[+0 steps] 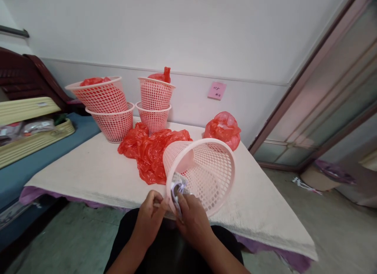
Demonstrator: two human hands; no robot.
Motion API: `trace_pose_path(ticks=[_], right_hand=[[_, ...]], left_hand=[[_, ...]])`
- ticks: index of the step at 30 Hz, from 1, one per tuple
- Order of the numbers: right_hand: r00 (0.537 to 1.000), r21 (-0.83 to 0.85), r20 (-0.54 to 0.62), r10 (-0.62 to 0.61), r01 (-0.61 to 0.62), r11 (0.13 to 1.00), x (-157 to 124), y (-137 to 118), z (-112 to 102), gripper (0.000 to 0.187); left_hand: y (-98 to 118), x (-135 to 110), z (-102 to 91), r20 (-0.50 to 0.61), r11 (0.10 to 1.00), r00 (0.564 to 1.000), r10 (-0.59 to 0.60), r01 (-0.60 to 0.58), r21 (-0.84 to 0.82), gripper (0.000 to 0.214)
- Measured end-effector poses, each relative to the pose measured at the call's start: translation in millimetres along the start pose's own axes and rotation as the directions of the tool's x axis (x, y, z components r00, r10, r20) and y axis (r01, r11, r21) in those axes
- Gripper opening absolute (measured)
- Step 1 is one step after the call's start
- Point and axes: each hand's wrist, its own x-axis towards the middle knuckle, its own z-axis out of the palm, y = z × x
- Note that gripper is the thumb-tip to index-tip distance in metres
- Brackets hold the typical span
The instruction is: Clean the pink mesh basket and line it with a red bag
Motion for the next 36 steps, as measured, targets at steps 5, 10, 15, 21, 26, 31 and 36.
trace_pose_path(ticks=[5,10,15,21,26,31,36], right_hand=[[0.992,0.300,-0.126,-0.015,0.052,0.952,7,-7,-7,0.057],[0.994,0.247,0.110,-0.027,-0.001,0.969,7,2,-15,0.048],[0.942,-0.253,0.275,0.192,-0.122,0.960,10,32,-16,0.029],[0.934,-0.294,0.235,0.268,-0.195,0.936,12,52,-2,0.036],[0.929,-0.309,0.266,0.255,-0.169,0.936,11,44,7,0.035],[0.923,-0.394,0.202,0.329,-0.231,0.889,18,60,-25,0.024],[0.917,-0.427,0.128,0.379,-0.294,0.855,18,70,-57,0.027]], left_hand=[[-8,-22,17.9,0.075,0.998,0.997,-0.007,0.012,-0.061,0.031],[-14,-16,10.0,0.014,0.999,1.000,0.023,-0.022,-0.029,0.028],[-6,2,-7.8,-0.070,0.998,0.995,0.064,-0.064,-0.006,0.028],[-8,-15,-7.2,-0.032,0.997,0.997,0.077,-0.076,0.031,0.017],[-10,-19,-5.0,-0.025,0.963,0.972,0.235,-0.229,0.143,0.020],[5,5,-18.1,-0.068,0.947,0.960,0.273,-0.255,0.197,0.020],[11,15,-26.0,-0.167,0.951,0.949,0.266,-0.230,0.208,0.021]])
